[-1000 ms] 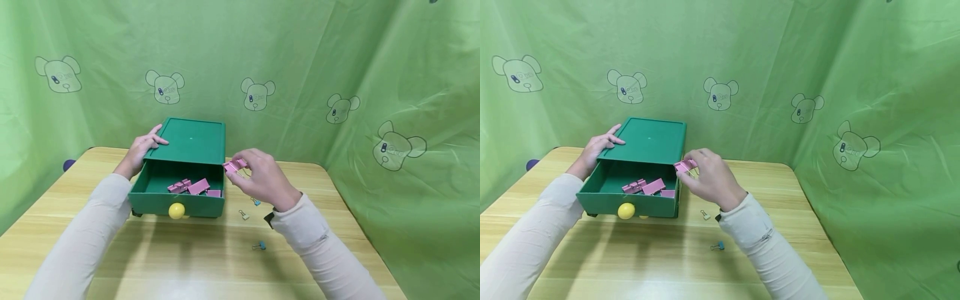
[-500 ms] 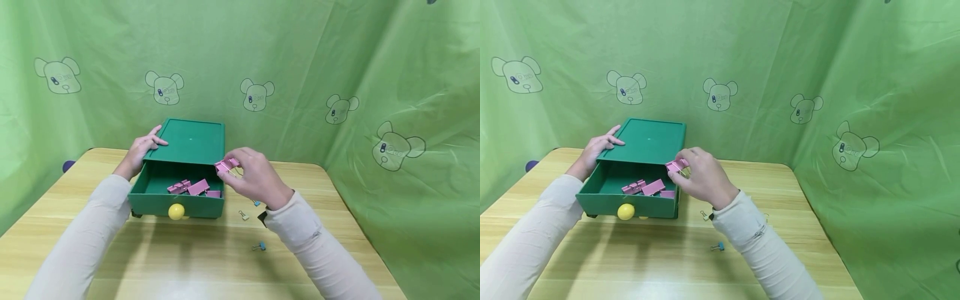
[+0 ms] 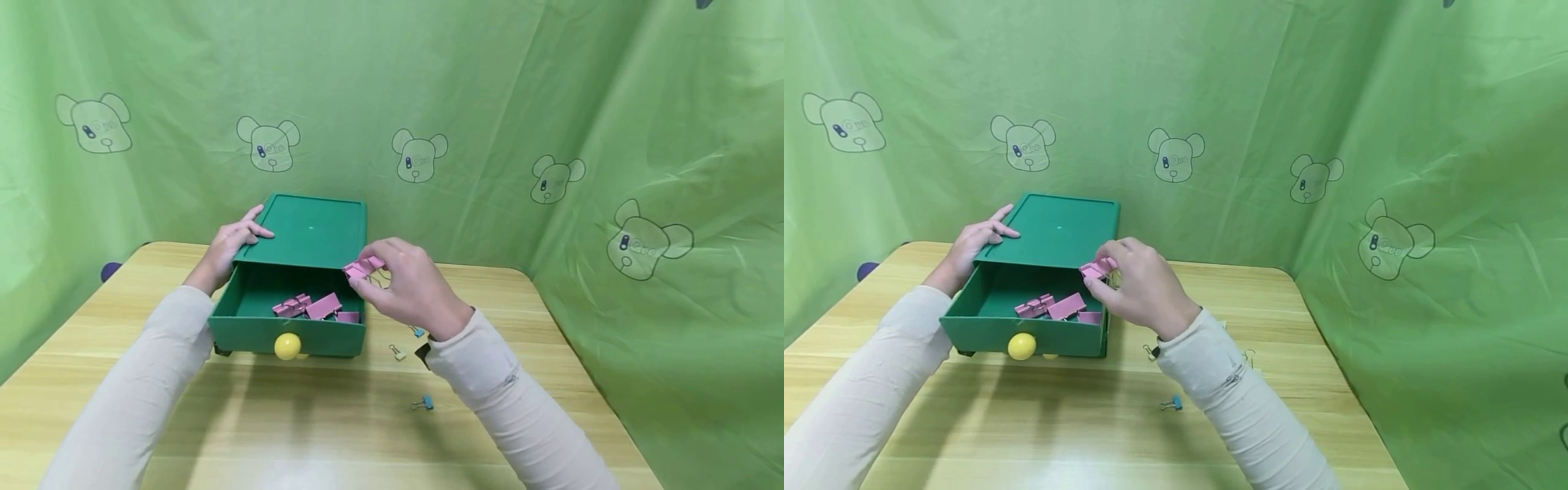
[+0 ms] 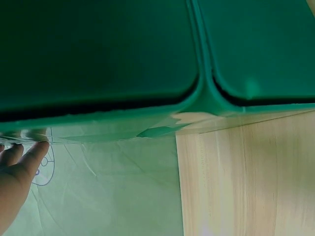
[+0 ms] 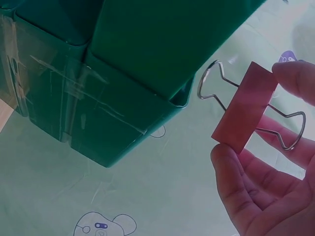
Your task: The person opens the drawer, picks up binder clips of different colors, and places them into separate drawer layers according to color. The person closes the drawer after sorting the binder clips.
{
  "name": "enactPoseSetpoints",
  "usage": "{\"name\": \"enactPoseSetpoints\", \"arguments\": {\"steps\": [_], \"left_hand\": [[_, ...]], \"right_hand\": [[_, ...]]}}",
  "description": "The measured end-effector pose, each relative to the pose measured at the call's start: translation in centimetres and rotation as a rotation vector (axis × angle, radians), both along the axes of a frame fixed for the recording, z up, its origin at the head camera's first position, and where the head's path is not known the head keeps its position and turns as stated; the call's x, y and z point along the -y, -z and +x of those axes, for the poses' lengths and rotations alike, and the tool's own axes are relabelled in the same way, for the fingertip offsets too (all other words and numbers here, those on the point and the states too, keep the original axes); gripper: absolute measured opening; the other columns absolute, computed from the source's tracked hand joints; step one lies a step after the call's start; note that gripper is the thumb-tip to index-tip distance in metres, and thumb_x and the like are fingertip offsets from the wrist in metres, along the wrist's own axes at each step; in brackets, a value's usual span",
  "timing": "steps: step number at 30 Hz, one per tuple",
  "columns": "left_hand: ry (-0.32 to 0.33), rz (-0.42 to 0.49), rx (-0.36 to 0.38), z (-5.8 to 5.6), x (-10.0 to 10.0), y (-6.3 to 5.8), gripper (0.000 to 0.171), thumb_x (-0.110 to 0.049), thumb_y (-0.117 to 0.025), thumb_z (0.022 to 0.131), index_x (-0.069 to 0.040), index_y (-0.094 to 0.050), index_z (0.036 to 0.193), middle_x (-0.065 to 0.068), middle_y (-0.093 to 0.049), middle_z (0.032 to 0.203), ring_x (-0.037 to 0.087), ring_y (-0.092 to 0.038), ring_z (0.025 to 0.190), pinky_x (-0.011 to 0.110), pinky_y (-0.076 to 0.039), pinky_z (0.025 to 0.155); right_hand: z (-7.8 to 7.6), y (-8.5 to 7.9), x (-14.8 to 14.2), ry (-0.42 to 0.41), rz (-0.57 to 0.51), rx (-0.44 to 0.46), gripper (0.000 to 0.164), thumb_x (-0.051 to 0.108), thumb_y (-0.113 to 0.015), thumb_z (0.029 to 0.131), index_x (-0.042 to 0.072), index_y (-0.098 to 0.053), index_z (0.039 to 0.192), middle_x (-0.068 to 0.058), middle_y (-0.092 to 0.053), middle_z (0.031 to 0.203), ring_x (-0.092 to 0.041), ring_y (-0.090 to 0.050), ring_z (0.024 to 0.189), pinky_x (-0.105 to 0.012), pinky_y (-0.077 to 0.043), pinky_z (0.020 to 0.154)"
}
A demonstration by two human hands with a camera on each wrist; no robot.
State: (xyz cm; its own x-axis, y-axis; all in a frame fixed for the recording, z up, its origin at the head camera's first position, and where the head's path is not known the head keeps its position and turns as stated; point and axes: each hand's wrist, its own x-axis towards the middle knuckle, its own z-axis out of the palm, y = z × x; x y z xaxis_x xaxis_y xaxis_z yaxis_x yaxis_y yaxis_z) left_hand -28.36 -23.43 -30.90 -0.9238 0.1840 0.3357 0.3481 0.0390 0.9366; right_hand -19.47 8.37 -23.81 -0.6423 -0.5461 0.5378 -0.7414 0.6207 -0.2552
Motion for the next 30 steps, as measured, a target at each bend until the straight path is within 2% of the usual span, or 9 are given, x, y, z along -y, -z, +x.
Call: {"name": "enactPoseSetpoints", "arguments": {"steps": [7, 18, 26, 30], "left_hand": [[-0.003, -0.001, 0.001, 0.0, 0.0, 0.0, 0.041, 0.001, -0.035, 0.091, -0.013, -0.073, 0.093, 0.008, -0.012, 0.162, 0.032, 0.002, 0.147, 0.057, -0.002, 0.113], [0.001, 0.008, -0.009, -0.1, 0.0, 0.0, 0.043, 0.002, -0.036, 0.091, -0.017, -0.074, 0.091, 0.008, -0.012, 0.162, 0.033, 0.0, 0.147, 0.057, -0.002, 0.113], [0.002, 0.008, -0.014, -0.1, 0.0, 0.1, 0.044, 0.002, -0.036, 0.09, -0.019, -0.074, 0.089, 0.009, -0.012, 0.161, 0.034, 0.001, 0.147, 0.057, -0.001, 0.113], [0.001, 0.009, -0.008, -0.1, 0.0, 0.1, 0.043, 0.002, -0.036, 0.09, -0.018, -0.074, 0.09, 0.009, -0.012, 0.162, 0.033, 0.0, 0.147, 0.057, -0.002, 0.113]], "right_hand": [[0.1, -0.1, 0.5, -0.024, -0.01, -0.032, 0.022, 0.024, -0.071, 0.086, 0.005, -0.069, 0.097, -0.005, -0.066, 0.098, -0.017, -0.059, 0.087, -0.028, -0.05, 0.075], [0.3, -0.2, 1.4, -0.074, -0.03, -0.059, 0.018, 0.023, -0.071, 0.086, 0.007, -0.068, 0.094, -0.003, -0.066, 0.095, -0.015, -0.058, 0.085, -0.026, -0.048, 0.072], [0.3, -0.1, 1.8, -0.086, -0.024, -0.053, 0.019, 0.024, -0.071, 0.086, 0.007, -0.069, 0.094, -0.002, -0.065, 0.094, -0.012, -0.055, 0.081, -0.024, -0.047, 0.069], [0.2, -0.1, 2.0, -0.079, -0.006, -0.043, 0.023, 0.026, -0.072, 0.086, 0.006, -0.068, 0.097, -0.003, -0.066, 0.096, -0.013, -0.057, 0.084, -0.025, -0.048, 0.073]]}}
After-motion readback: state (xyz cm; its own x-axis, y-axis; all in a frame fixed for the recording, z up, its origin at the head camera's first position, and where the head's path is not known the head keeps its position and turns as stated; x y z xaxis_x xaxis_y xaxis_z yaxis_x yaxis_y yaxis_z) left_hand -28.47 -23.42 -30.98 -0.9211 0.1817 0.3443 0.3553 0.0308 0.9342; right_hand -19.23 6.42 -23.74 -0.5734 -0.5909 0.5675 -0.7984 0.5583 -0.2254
